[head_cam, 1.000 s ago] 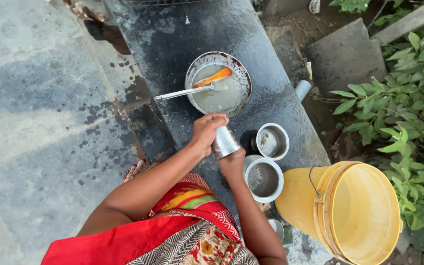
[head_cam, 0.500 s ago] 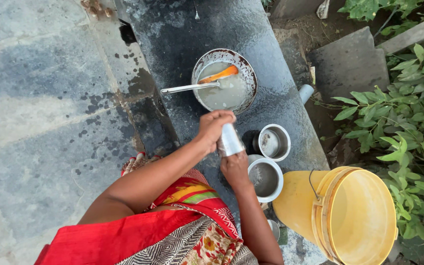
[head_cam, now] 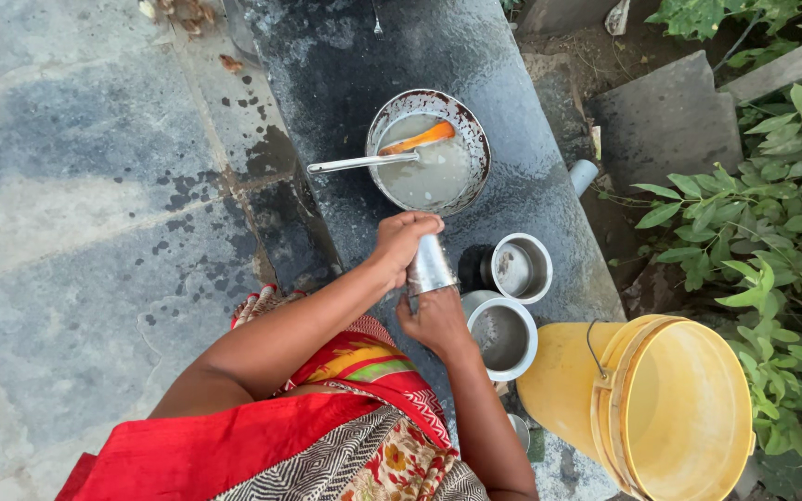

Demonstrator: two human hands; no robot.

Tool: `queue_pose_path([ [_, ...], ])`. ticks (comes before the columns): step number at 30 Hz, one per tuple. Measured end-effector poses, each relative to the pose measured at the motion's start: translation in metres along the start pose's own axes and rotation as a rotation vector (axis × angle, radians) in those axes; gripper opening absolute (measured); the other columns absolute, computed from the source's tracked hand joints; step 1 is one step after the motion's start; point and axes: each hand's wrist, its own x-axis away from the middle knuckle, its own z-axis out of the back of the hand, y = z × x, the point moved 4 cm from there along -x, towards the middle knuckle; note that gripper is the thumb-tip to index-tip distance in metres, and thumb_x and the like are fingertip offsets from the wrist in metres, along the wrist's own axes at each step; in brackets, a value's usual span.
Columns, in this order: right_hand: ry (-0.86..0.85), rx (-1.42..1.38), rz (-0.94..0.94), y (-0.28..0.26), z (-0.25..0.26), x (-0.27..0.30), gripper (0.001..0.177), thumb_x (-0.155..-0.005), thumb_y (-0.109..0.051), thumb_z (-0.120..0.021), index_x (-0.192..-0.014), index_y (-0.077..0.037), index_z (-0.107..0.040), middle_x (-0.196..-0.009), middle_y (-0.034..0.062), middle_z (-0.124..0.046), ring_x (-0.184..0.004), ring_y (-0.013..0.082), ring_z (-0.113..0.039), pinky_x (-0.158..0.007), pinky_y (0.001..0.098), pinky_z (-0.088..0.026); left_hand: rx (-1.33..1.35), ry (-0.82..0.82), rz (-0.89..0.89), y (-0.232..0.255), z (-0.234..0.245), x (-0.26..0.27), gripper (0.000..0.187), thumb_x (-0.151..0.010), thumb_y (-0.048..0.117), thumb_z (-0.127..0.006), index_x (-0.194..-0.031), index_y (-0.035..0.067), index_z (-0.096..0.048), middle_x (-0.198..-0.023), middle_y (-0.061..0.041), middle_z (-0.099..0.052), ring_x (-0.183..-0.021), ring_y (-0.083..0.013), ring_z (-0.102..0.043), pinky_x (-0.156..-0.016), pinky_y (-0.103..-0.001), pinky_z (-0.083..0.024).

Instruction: The person washes several metal pots and cups by hand using water from a yellow bucket on an outdoor stone surface.

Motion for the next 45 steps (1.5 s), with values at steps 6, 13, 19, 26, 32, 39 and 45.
queue_pose_path([
  [6,0.164,0.088,0.029,-0.026,0.022,0.001,0.056,-0.075,-0.020,-0.080,-0.127,-0.006,-0.063,-0.117,0.0259,-0.067,-0.108,0.0454,-0.063,-0.095,0.0507,-0.050,0.071,0.024,0.026,0.004,0.007,-0.011,0.018,-0.081,0.013,-0.078,-0.094,0.002,-0.077,-0.081,-0.005,-0.071,-0.065,-0.0137,-0.064,-0.059,-0.030,-0.054],
  [13,-0.049,0.307,0.002,-0.013,0.004,0.005,0.057,-0.089,-0.021,-0.077,-0.138,0.001,-0.059,-0.121,0.0273,-0.062,-0.112,0.0463,-0.060,-0.104,0.0576,-0.048,0.080,-0.046,0.029,-0.002,-0.004,-0.003,0.017,-0.081,0.011,-0.077,-0.095,0.001,-0.076,-0.081,-0.005,-0.071,-0.066,-0.0129,-0.064,-0.060,-0.030,-0.054],
  [19,0.089,-0.588,-0.029,0.015,-0.012,0.004,0.075,-0.081,-0.014,-0.075,-0.144,0.007,-0.041,-0.133,0.0176,-0.056,-0.122,0.0354,-0.055,-0.103,0.0468,-0.045,0.074,-0.075,-0.030,0.006,-0.005,0.004,0.015,-0.081,0.008,-0.076,-0.094,-0.001,-0.076,-0.085,-0.005,-0.073,-0.071,-0.0125,-0.066,-0.063,-0.029,-0.056],
  [26,0.100,-0.664,-0.260,0.038,-0.029,0.009,0.063,-0.091,-0.016,-0.071,-0.147,-0.001,-0.048,-0.138,0.0104,-0.060,-0.130,0.0292,-0.058,-0.110,0.0403,-0.047,0.177,-0.114,-0.052,0.005,-0.003,-0.002,0.017,-0.082,0.010,-0.075,-0.095,-0.001,-0.076,-0.082,-0.007,-0.071,-0.068,-0.0150,-0.065,-0.062,-0.031,-0.056],
  [32,-0.132,0.000,-0.119,0.027,-0.030,0.006,0.070,-0.082,-0.014,-0.068,-0.148,-0.003,-0.048,-0.132,0.0141,-0.062,-0.123,0.0355,-0.061,-0.107,0.0461,-0.050,0.022,0.027,-0.025,-0.004,0.008,-0.003,0.019,-0.079,0.008,-0.078,-0.096,-0.001,-0.076,-0.083,-0.006,-0.073,-0.070,-0.0133,-0.065,-0.064,-0.030,-0.054],
  [39,0.211,-1.625,-0.313,0.055,-0.030,0.007,0.074,-0.082,-0.006,-0.062,-0.153,0.004,-0.040,-0.146,0.0146,-0.055,-0.136,0.0300,-0.056,-0.116,0.0415,-0.045,0.180,-0.222,-0.115,0.017,-0.009,0.011,0.026,-0.081,0.010,-0.076,-0.105,0.001,-0.073,-0.090,-0.003,-0.071,-0.080,-0.0125,-0.070,-0.072,-0.029,-0.058],
  [45,-0.026,-0.090,-0.110,0.035,-0.025,0.010,0.064,-0.086,-0.011,-0.064,-0.148,-0.007,-0.047,-0.142,0.0134,-0.057,-0.135,0.0321,-0.055,-0.116,0.0434,-0.046,0.001,-0.124,0.121,0.001,-0.005,-0.002,0.029,-0.082,0.010,-0.080,-0.109,0.001,-0.074,-0.088,-0.005,-0.071,-0.076,-0.0142,-0.066,-0.068,-0.031,-0.056],
])
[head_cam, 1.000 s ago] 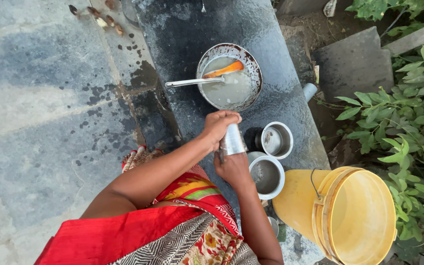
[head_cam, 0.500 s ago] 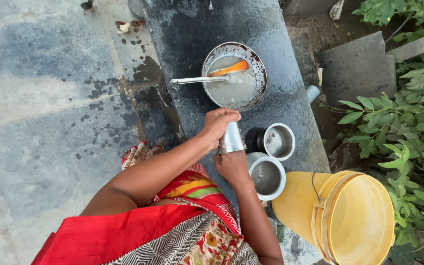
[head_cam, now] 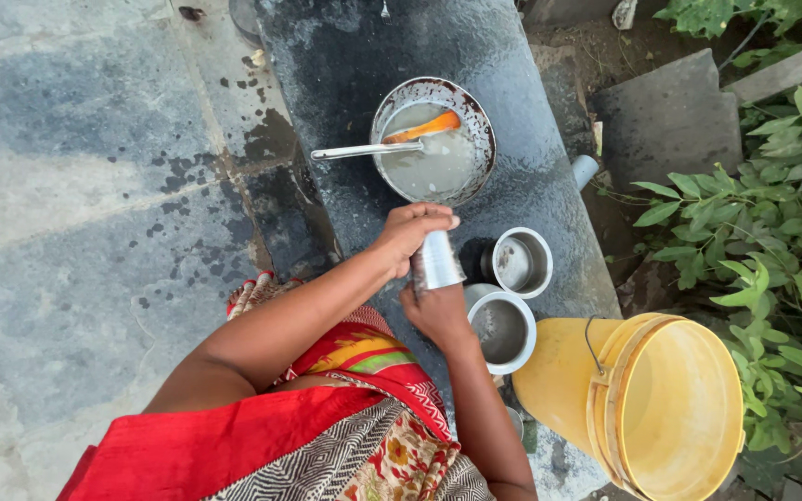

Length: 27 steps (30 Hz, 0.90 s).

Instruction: The person washes several metal pots and cups by hand using water from a yellow bucket on an outdoor stone surface.

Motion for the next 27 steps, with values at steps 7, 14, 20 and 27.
queue_pose_path([
  [7,0.096,-1.701,-0.123,0.007,0.008,-0.006,0.075,-0.085,-0.010,-0.063,-0.155,0.004,-0.039,-0.153,0.0187,-0.049,-0.146,0.0337,-0.047,-0.125,0.0418,-0.038,0.144,-0.146,-0.132,0.004,-0.007,0.009,0.033,-0.080,0.007,-0.078,-0.112,0.002,-0.071,-0.093,-0.005,-0.073,-0.082,-0.0152,-0.073,-0.074,-0.032,-0.061],
  [14,-0.016,-0.078,-0.005,-0.017,0.013,0.001,0.069,-0.086,-0.008,-0.063,-0.152,-0.005,-0.044,-0.148,0.0135,-0.055,-0.141,0.0333,-0.055,-0.118,0.0430,-0.043,0.024,0.003,0.043,-0.004,-0.004,0.003,0.035,-0.080,0.010,-0.082,-0.112,0.001,-0.071,-0.091,-0.007,-0.071,-0.077,-0.0163,-0.068,-0.068,-0.032,-0.058],
  [20,0.027,-0.958,-0.147,0.013,-0.007,0.000,0.077,-0.087,-0.011,-0.061,-0.158,0.001,-0.033,-0.151,0.0148,-0.050,-0.142,0.0311,-0.049,-0.117,0.0410,-0.039,0.108,0.000,-0.089,-0.001,0.000,0.004,0.036,-0.076,0.009,-0.080,-0.111,0.002,-0.071,-0.090,-0.008,-0.072,-0.077,-0.0172,-0.071,-0.068,-0.032,-0.060],
  [27,-0.040,-0.239,-0.069,0.005,0.002,-0.003,0.064,-0.088,-0.014,-0.062,-0.150,-0.005,-0.047,-0.149,0.0141,-0.053,-0.142,0.0317,-0.049,-0.119,0.0420,-0.040,0.110,-0.027,-0.040,-0.005,0.001,-0.004,0.033,-0.080,0.011,-0.081,-0.111,0.002,-0.071,-0.090,-0.007,-0.070,-0.075,-0.0162,-0.067,-0.067,-0.032,-0.057],
])
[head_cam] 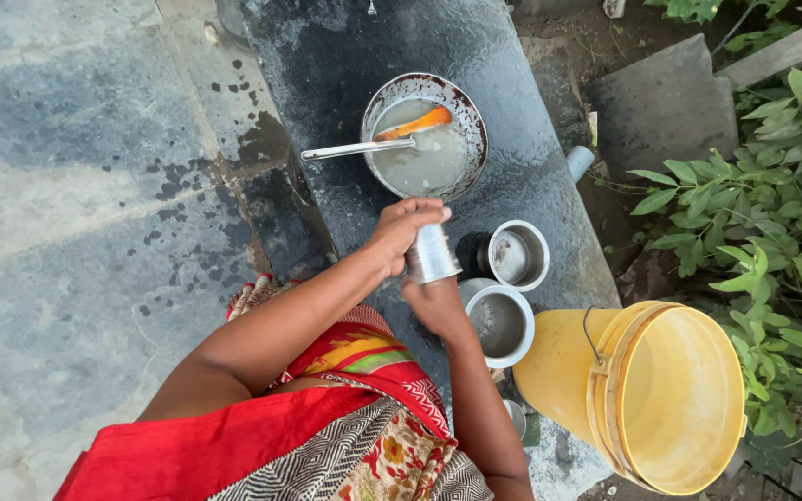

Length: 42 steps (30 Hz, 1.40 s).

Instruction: The person washes several metal pots and cups by hand using water from a yellow bucket on an outdoor stone surface.

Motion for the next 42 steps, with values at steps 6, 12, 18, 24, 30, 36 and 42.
queue_pose_path([
  [6,0.058,-0.312,-0.030,0.013,-0.004,-0.001,0.055,-0.092,-0.013,-0.059,-0.145,-0.001,-0.050,-0.143,0.0128,-0.056,-0.136,0.0276,-0.052,-0.115,0.0394,-0.040,-0.021,0.035,-0.016,-0.002,0.001,0.008,0.038,-0.075,0.007,-0.080,-0.111,0.003,-0.071,-0.089,-0.008,-0.072,-0.076,-0.0171,-0.070,-0.068,-0.033,-0.058],
  [12,0.110,-0.461,-0.106,0.012,0.001,0.008,0.062,-0.088,-0.015,-0.058,-0.147,-0.001,-0.045,-0.136,0.0092,-0.059,-0.127,0.0237,-0.058,-0.108,0.0359,-0.046,0.048,-0.071,0.010,0.003,-0.011,0.011,0.038,-0.078,0.009,-0.081,-0.114,0.001,-0.069,-0.091,-0.007,-0.071,-0.078,-0.0179,-0.070,-0.070,-0.033,-0.059],
  [18,0.072,-0.147,0.023,0.006,-0.010,0.012,0.064,-0.087,-0.013,-0.063,-0.147,-0.001,-0.043,-0.139,0.0104,-0.056,-0.129,0.0269,-0.055,-0.109,0.0378,-0.045,-0.154,0.020,0.002,-0.004,-0.004,0.006,0.039,-0.077,0.009,-0.081,-0.114,0.000,-0.071,-0.091,-0.007,-0.071,-0.076,-0.0157,-0.068,-0.067,-0.032,-0.056],
  [24,0.197,-0.573,-0.134,0.017,0.001,0.026,0.064,-0.086,-0.014,-0.061,-0.147,0.001,-0.048,-0.133,0.0093,-0.060,-0.122,0.0256,-0.060,-0.100,0.0383,-0.050,-0.049,-0.135,0.038,-0.009,-0.015,0.010,0.038,-0.080,0.013,-0.080,-0.115,0.003,-0.069,-0.090,-0.007,-0.071,-0.079,-0.0151,-0.069,-0.071,-0.031,-0.057],
  [30,0.199,0.406,0.079,-0.013,0.001,0.042,0.060,-0.082,-0.013,-0.066,-0.140,-0.004,-0.055,-0.135,0.0169,-0.062,-0.124,0.0362,-0.061,-0.105,0.0441,-0.050,-0.202,-0.085,0.088,-0.025,-0.022,0.014,0.033,-0.079,0.009,-0.080,-0.110,0.001,-0.071,-0.090,-0.006,-0.070,-0.076,-0.0145,-0.066,-0.068,-0.031,-0.055],
  [36,0.456,-1.126,-0.095,0.035,0.001,0.062,0.060,-0.080,0.002,-0.068,-0.139,0.001,-0.057,-0.130,0.0109,-0.065,-0.122,0.0244,-0.064,-0.104,0.0380,-0.051,-0.216,-0.098,-0.041,-0.038,-0.033,0.012,0.029,-0.082,0.008,-0.079,-0.109,0.001,-0.070,-0.093,-0.005,-0.070,-0.081,-0.0135,-0.066,-0.070,-0.031,-0.056],
  [42,0.770,-1.408,-0.270,0.045,0.016,0.107,0.046,-0.084,-0.002,-0.077,-0.127,-0.001,-0.060,-0.114,0.0129,-0.070,-0.100,0.0250,-0.070,-0.085,0.0408,-0.056,-0.216,0.010,-0.038,-0.057,-0.034,-0.011,0.027,-0.084,0.011,-0.077,-0.108,0.001,-0.072,-0.099,-0.008,-0.071,-0.085,-0.0171,-0.069,-0.074,-0.033,-0.057],
])
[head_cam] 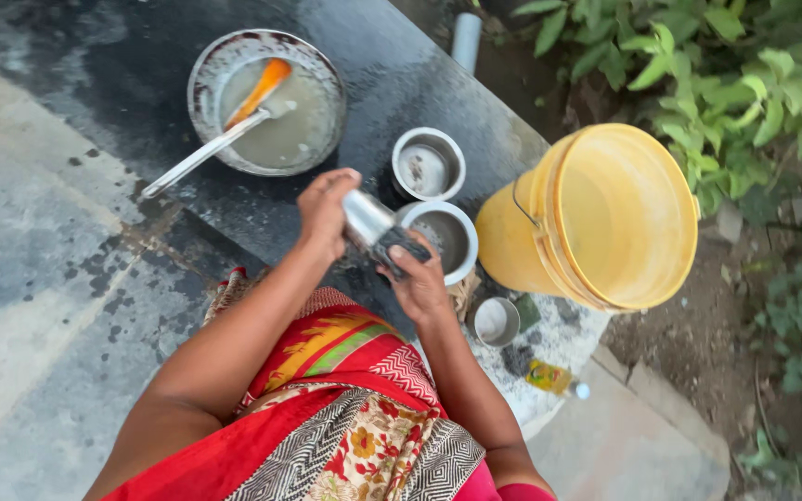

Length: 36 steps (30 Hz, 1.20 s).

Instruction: The person washes several metal pots and cups by hand using water from a yellow bucket on an outdoor stone surface.

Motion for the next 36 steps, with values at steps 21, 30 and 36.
queue_pose_path([
  [21,0.633,1.786,0.203,-0.094,0.181,0.103,0.035,-0.083,-0.016,-0.079,-0.117,-0.010,-0.074,-0.116,0.0196,-0.071,-0.103,0.0397,-0.068,-0.088,0.0463,-0.055,0.306,-0.293,0.737,-0.039,-0.050,-0.004,0.054,-0.090,0.051,-0.058,-0.116,0.005,-0.068,-0.113,-0.015,-0.073,-0.105,-0.0317,-0.069,-0.098,-0.050,-0.054],
  [30,0.390,1.381,0.415,-0.249,0.088,0.065,0.020,-0.101,-0.003,-0.059,-0.117,0.001,-0.071,-0.101,0.0106,-0.076,-0.092,0.0149,-0.076,-0.073,0.0270,-0.060,0.077,-0.342,0.655,-0.050,-0.061,-0.009,0.052,-0.080,0.039,-0.062,-0.123,0.010,-0.066,-0.122,-0.015,-0.068,-0.109,-0.0312,-0.065,-0.098,-0.051,-0.052],
  [36,0.299,1.424,-0.086,-0.274,0.159,-0.052,0.027,-0.099,-0.014,-0.056,-0.120,-0.002,-0.068,-0.104,0.0102,-0.074,-0.089,0.0206,-0.073,-0.067,0.0336,-0.060,-0.090,-0.315,0.504,-0.044,-0.087,-0.009,0.048,-0.091,0.033,-0.067,-0.130,0.008,-0.052,-0.119,-0.017,-0.067,-0.108,-0.0309,-0.069,-0.090,-0.049,-0.061],
])
